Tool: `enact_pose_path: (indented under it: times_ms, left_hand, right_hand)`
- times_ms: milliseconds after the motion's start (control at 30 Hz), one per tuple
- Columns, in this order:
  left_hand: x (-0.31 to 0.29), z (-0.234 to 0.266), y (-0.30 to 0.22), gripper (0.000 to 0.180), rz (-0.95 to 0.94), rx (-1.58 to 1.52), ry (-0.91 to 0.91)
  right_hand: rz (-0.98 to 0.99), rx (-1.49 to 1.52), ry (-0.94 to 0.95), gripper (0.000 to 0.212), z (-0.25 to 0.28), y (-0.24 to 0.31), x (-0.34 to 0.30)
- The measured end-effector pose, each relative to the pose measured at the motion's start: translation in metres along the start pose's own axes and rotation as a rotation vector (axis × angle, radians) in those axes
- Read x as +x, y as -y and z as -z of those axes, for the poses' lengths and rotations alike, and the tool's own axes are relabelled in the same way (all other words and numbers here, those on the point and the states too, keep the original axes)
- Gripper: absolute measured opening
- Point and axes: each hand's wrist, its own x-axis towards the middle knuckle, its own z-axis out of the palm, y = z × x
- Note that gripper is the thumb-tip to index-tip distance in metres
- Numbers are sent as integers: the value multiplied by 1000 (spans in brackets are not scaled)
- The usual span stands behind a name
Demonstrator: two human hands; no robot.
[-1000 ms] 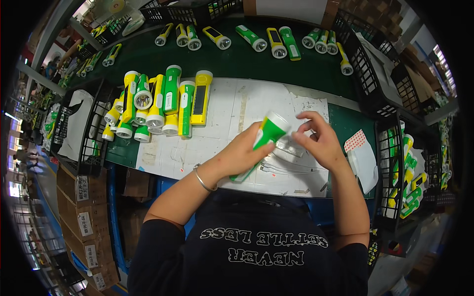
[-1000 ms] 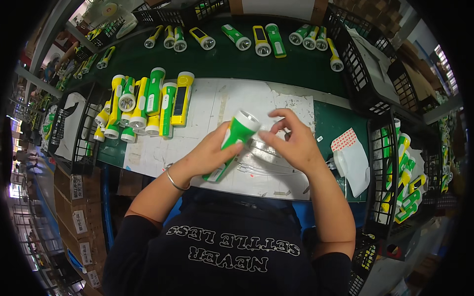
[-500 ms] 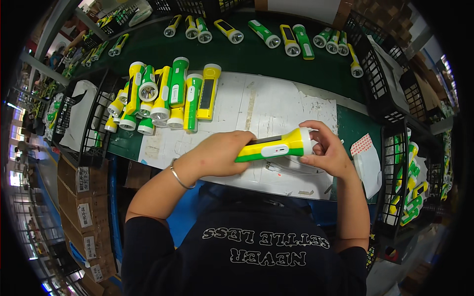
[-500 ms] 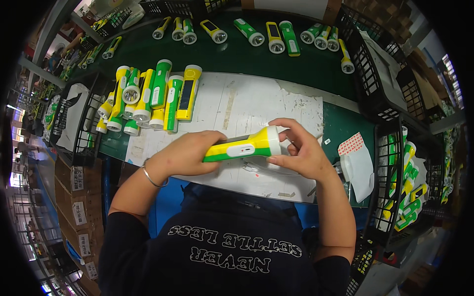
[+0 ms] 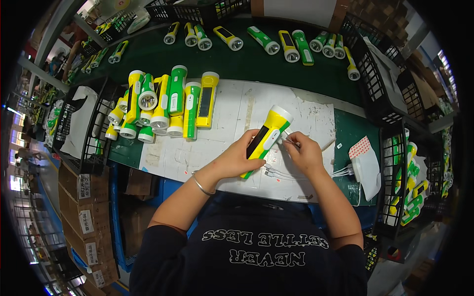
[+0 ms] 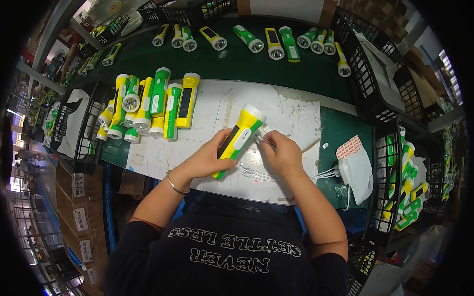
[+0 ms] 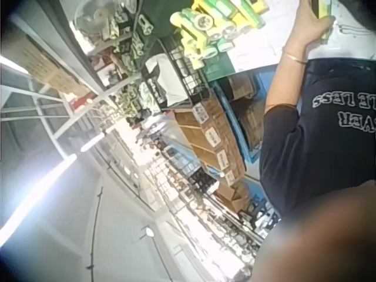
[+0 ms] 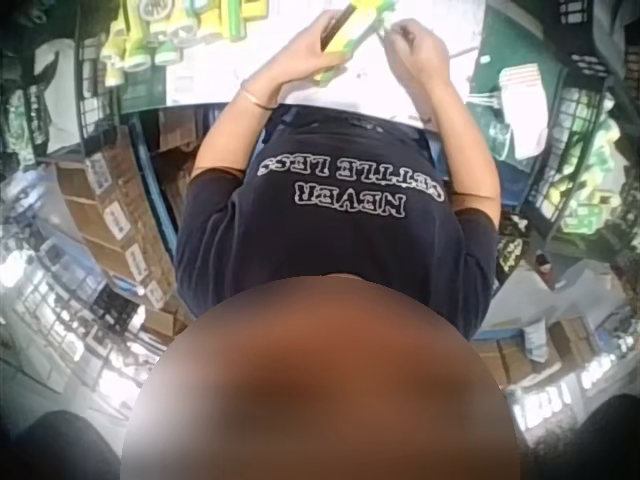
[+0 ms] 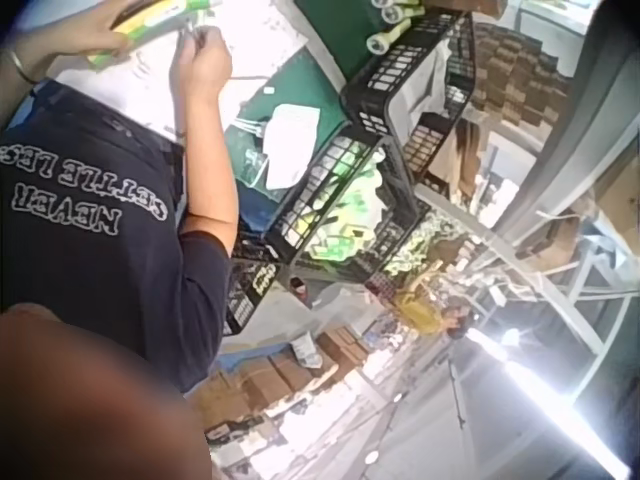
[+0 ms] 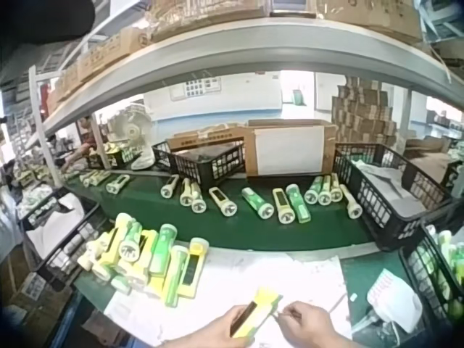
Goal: Assembling, checking, and sorting green and yellow portable flashlights on an industrial production line.
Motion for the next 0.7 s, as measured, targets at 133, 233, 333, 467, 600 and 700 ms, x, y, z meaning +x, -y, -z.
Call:
enact_pose_path:
  times_ms: [133, 233, 333, 467, 600, 700]
  left_hand:
    - [5, -9, 5, 73, -42, 66, -54]
    - [7, -16, 0, 72, -31, 113, -27]
    - [8, -20, 0, 70, -86, 135, -45]
    - [2, -26, -8, 68, -191, 470, -185]
    - [-1, -30, -8, 66, -191, 625, -236]
    - [-1, -29, -4, 65, -240, 635, -259]
  right_hand:
    - [-117, 636, 83, 15, 19, 15, -12]
    - [-202, 769, 127, 16, 29, 17, -13]
    - [-222, 733, 182, 16, 32, 5, -13]
    - [-241, 666, 258, 17, 35, 1, -11]
    - [-304, 750, 280, 17, 29, -4, -10]
    - [-285, 738, 250, 16, 26, 1, -12]
